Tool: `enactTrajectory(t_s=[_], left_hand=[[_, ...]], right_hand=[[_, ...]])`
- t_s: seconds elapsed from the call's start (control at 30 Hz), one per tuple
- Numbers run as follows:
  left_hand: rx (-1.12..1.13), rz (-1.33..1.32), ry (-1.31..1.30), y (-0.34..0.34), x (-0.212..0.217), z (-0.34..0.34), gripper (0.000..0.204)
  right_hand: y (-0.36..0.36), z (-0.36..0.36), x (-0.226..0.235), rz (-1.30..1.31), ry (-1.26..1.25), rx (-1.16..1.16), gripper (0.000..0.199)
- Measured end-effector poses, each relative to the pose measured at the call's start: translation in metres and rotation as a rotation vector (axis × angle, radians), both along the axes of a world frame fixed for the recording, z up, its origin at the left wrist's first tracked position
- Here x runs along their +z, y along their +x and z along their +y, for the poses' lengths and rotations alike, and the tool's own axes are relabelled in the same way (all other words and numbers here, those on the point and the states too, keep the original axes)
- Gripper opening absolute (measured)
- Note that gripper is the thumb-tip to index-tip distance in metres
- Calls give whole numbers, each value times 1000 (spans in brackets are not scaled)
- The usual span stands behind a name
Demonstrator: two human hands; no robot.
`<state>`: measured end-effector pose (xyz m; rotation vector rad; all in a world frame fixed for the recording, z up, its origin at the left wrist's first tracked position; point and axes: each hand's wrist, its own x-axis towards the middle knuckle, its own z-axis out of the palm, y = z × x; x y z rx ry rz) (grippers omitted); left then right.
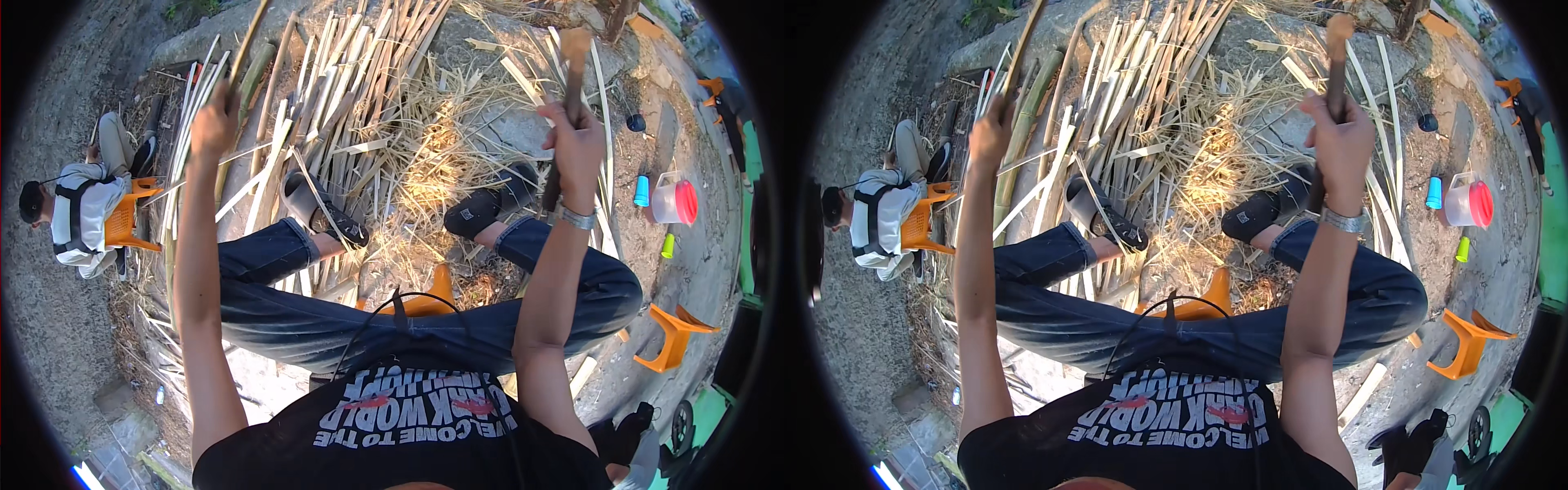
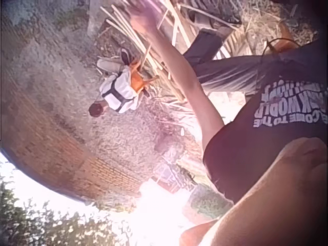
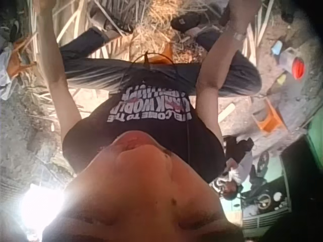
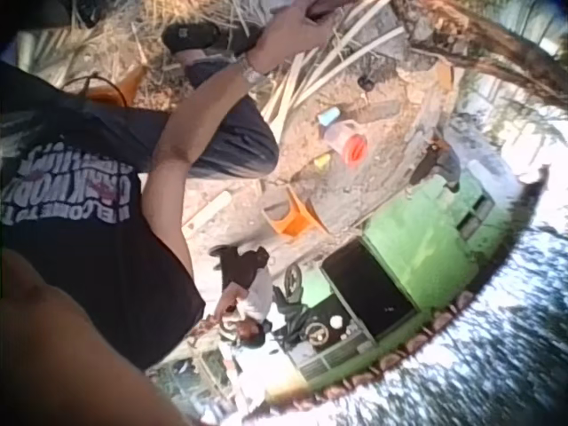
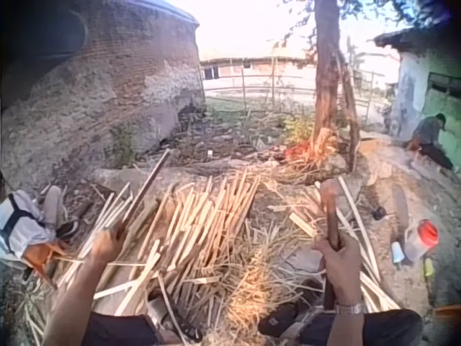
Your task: Using a small axe to shape and refine strips of bamboo.
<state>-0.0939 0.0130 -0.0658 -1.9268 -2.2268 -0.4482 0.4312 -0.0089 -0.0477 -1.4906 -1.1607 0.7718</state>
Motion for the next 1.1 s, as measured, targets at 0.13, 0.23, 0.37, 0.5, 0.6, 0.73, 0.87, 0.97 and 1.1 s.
enactTrajectory(t_s=[0.13, 0.23, 0.37, 0.5, 0.6, 0.73, 0.87, 0.97, 1.1], left_hand=[[-63, -120, -111, -168, -184, -59, 57], [204, -89, -597, -138, -290, -89, 77], [119, -109, -781, -143, -299, -93, 69], [94, -275, -401, -58, -272, -48, 43], [23, -200, -424, -115, -227, -46, 42], [-52, -172, -468, -100, -179, -14, 37], [-49, -71, -530, -132, -80, -3, 36], [-150, 3, -453, -82, -56, 24, 32], [-253, -8, -480, -28, 4, 13, 35]], right_hand=[[50, -32, 93, -52, 109, -26, 28], [114, -83, 124, -243, 84, -303, 34], [212, -123, 107, -475, -133, -324, 30], [291, -152, 19, -621, -407, -344, 27], [304, -129, -123, -693, -528, -377, 30], [335, -79, -241, -557, -567, -331, 36], [285, 20, -285, -657, -365, -287, 36], [329, 50, -307, -803, -285, -123, 47], [284, 53, -346, -917, -486, -153, 40]])
